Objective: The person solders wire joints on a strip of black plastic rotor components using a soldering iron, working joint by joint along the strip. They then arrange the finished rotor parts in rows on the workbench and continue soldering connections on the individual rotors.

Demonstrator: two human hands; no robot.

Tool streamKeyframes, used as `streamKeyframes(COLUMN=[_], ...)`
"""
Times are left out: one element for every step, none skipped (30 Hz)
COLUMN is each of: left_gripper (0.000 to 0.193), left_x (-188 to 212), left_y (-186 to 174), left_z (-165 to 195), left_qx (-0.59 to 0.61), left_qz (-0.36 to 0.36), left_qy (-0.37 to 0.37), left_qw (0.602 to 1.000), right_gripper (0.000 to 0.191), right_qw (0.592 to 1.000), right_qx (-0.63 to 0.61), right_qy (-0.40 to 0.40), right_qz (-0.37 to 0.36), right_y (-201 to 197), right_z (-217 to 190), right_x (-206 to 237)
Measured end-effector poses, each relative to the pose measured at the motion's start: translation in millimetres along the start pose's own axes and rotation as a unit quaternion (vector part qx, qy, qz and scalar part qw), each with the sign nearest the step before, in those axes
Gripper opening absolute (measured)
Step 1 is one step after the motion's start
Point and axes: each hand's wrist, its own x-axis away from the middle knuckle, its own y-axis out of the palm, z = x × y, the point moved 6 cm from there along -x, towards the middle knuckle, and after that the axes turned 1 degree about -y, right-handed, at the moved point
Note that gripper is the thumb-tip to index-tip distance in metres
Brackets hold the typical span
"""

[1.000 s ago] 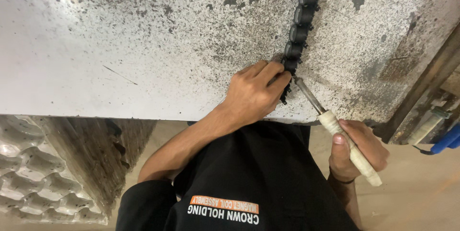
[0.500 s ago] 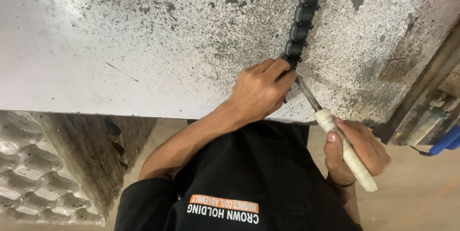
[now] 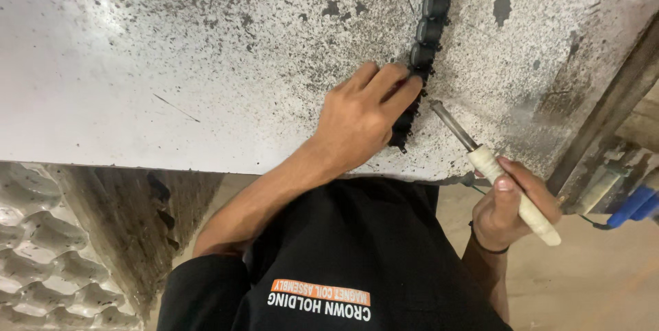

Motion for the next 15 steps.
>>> streamKeyframes(left_gripper=[0.033, 0.032, 0.031, 0.031, 0.027, 0.023, 0.019, 0.020, 0.021, 0.023, 0.022, 0.021, 0.021, 0.020, 0.019], left_x=[2.2, 7.7, 12.9, 16.5, 20.4, 22.4, 23.9, 25.1, 25.0, 24.9, 24.3, 24.1, 23.7, 23.7, 23.6], left_y=[11.7, 18.9, 25.5, 32.4, 36.9, 41.1, 43.8, 43.7, 44.1, 43.8, 44.9, 45.9, 47.1, 47.7, 48.2], left_z=[-5.8, -8.7, -11.5, -13.6, -14.9, -16.5, -17.0, -16.9, -16.4, -15.5, -15.7, -15.2, -14.9, -14.6, -14.3], left_qx=[0.011, 0.009, 0.010, 0.011, 0.020, 0.028, 0.035, 0.036, 0.037, 0.039, 0.037, 0.036, 0.035, 0.037, 0.038], left_qz=[-0.013, -0.014, -0.017, -0.020, -0.025, -0.029, -0.032, -0.028, -0.024, -0.021, -0.026, -0.032, -0.039, -0.041, -0.044], left_qy=[-0.016, -0.023, -0.031, -0.040, -0.044, -0.048, -0.052, -0.045, -0.039, -0.032, -0.031, -0.030, -0.029, -0.031, -0.033], left_qw=[1.000, 1.000, 0.999, 0.999, 0.999, 0.998, 0.998, 0.998, 0.998, 0.999, 0.999, 0.998, 0.998, 0.998, 0.998], right_gripper=[0.034, 0.034, 0.033, 0.033, 0.033, 0.033, 0.033, 0.033, 0.032, 0.032, 0.028, 0.025, 0.024, 0.026, 0.028], right_qw=[0.999, 0.999, 0.999, 0.999, 0.999, 0.998, 0.997, 0.997, 0.998, 0.998, 0.997, 0.996, 0.993, 0.994, 0.994], right_qx=[0.032, 0.026, 0.024, 0.030, 0.037, 0.051, 0.064, 0.055, 0.047, 0.038, 0.059, 0.081, 0.103, 0.098, 0.093], right_qy=[-0.021, -0.024, -0.026, -0.026, -0.027, -0.027, -0.027, -0.031, -0.035, -0.039, -0.031, -0.022, -0.014, 0.000, 0.013], right_qz=[-0.001, 0.002, 0.005, -0.001, -0.006, -0.019, -0.032, -0.031, -0.030, -0.028, -0.035, -0.041, -0.048, -0.050, -0.053], right_y=[-2.1, -3.5, -4.6, -5.5, -4.5, -2.9, -0.8, 1.7, 3.9, 5.7, 9.0, 10.6, 12.5, 14.6, 16.2], right_z=[1.5, 3.8, 6.0, 6.2, 6.5, 6.1, 4.3, 3.0, 0.2, -4.0, -6.8, -12.2, -17.1, -21.7, -26.3], right_x=[0.9, 2.6, 2.8, 2.5, 2.0, -0.2, -1.9, -4.9, -7.9, -10.8, -14.2, -16.2, -18.9, -20.3, -21.6])
